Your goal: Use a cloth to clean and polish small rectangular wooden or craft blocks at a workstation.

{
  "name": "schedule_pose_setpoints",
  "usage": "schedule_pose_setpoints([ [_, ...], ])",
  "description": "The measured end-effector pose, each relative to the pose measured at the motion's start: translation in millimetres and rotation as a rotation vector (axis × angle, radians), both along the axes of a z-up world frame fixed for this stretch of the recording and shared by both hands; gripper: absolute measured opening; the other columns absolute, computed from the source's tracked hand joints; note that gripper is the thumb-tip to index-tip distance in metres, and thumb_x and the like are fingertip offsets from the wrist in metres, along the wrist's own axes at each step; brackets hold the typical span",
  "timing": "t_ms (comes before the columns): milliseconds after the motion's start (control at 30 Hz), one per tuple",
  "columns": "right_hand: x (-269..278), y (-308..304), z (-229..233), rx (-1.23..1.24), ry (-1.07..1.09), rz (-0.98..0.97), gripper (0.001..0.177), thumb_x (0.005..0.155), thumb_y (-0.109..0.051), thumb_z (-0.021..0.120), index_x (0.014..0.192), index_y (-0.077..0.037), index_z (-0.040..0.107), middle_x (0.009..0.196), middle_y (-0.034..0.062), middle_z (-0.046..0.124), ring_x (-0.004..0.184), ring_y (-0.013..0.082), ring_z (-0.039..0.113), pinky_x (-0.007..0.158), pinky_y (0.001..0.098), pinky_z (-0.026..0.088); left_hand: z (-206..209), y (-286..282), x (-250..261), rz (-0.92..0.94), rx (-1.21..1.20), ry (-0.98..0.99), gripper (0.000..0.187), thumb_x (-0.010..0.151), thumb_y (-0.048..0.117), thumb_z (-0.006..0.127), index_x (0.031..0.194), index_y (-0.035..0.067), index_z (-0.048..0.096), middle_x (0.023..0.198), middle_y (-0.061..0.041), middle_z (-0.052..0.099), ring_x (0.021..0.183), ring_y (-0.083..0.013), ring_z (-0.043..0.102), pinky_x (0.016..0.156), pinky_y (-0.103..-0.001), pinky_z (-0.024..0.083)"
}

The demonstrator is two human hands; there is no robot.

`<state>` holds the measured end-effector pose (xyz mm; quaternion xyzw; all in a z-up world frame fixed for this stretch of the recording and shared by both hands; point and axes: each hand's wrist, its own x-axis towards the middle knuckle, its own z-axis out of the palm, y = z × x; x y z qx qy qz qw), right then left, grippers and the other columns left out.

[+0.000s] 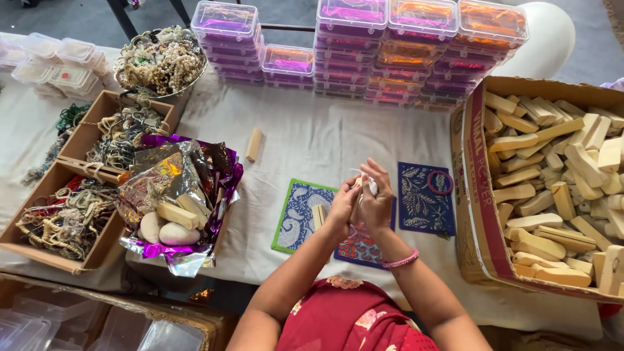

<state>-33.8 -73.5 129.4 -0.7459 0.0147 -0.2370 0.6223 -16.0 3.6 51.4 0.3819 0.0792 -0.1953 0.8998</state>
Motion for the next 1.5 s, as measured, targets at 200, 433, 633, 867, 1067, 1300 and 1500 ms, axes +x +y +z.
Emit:
schedule_pose_setpoints([
  [200, -29.1, 24.6, -19.3, -0.565, -0.279, 0.029, 0.019, 0.093, -0.006, 0.066, 0.108, -0.010, 0.077, 0.132, 0.0157, 0.070, 0.129, 0.0408, 0.058, 0.109, 0.0516, 0.039, 25.5, 15.0, -19.3, -0.021, -0.260, 0.285, 0.047, 0.102, 0.036, 0.035, 0.138, 0.013, 0.056, 0.123, -0.007, 0.070, 0.111, -0.0191, 0.069, 0.090, -0.031, 0.059],
  [433, 41.9, -35.6, -116.4, 0.512, 0.329, 0.014, 0.025, 0.102, -0.028, 0.059, 0.113, -0.007, 0.069, 0.116, 0.0127, 0.072, 0.097, 0.0234, 0.064, 0.085, 0.0374, 0.054, -70.1, -18.9, -4.8, -0.017, -0.023, -0.038, 0.036, 0.109, 0.018, 0.051, 0.144, 0.013, 0.059, 0.132, -0.014, 0.063, 0.114, -0.0232, 0.061, 0.089, -0.032, 0.055],
  [633, -16.8, -4.5, -114.2, 0.767, 0.577, 0.099, 0.035, 0.099, -0.043, 0.057, 0.121, -0.017, 0.065, 0.108, -0.0011, 0.072, 0.093, 0.0110, 0.069, 0.078, 0.0256, 0.058, -34.3, -5.0, -16.9, 0.249, 1.121, -0.281, 0.042, 0.105, 0.025, 0.053, 0.146, 0.021, 0.062, 0.124, -0.016, 0.052, 0.120, -0.0329, 0.051, 0.105, -0.041, 0.043],
  [867, 1.8, -83.3, -186.4, 0.124, 0.463, -0.165, 0.036, 0.085, -0.021, 0.086, 0.106, -0.003, 0.061, 0.094, 0.0040, 0.070, 0.082, 0.0130, 0.061, 0.072, 0.0302, 0.052, -20.0, 60.0, -42.7, -0.100, 1.812, -0.529, 0.077, 0.080, 0.032, 0.079, 0.148, 0.014, 0.047, 0.148, -0.021, 0.043, 0.131, -0.0397, 0.043, 0.099, -0.050, 0.038],
  [1067, 4.3, -62.3, -149.9, 0.089, 0.363, -0.105, 0.024, 0.088, -0.009, 0.079, 0.107, -0.006, 0.065, 0.096, 0.0024, 0.071, 0.085, 0.0128, 0.064, 0.074, 0.0294, 0.053, -92.9, 64.5, -28.5, 0.055, 1.499, -0.434, 0.065, 0.090, 0.020, 0.074, 0.151, 0.013, 0.051, 0.135, -0.016, 0.060, 0.122, -0.0357, 0.059, 0.100, -0.044, 0.052],
  [1300, 9.7, 0.0, -107.6, 0.055, 0.102, 0.061, 0.027, 0.092, -0.008, 0.076, 0.117, -0.005, 0.067, 0.108, 0.0054, 0.064, 0.097, 0.0153, 0.061, 0.083, 0.0296, 0.051, -38.6, 48.5, -14.9, -0.015, 1.703, -0.751, 0.056, 0.077, 0.013, 0.075, 0.130, 0.008, 0.057, 0.113, -0.020, 0.061, 0.097, -0.0403, 0.064, 0.081, -0.050, 0.056],
  [1500, 19.3, -31.6, -136.1, 0.371, 0.395, 0.090, 0.026, 0.095, -0.016, 0.074, 0.118, -0.008, 0.065, 0.096, -0.0001, 0.067, 0.082, 0.0101, 0.061, 0.070, 0.0271, 0.052, -51.3, 55.8, -49.5, -0.195, 1.768, -0.794, 0.057, 0.086, 0.003, 0.062, 0.141, 0.008, 0.049, 0.111, -0.023, 0.058, 0.091, -0.0433, 0.066, 0.070, -0.051, 0.059],
])
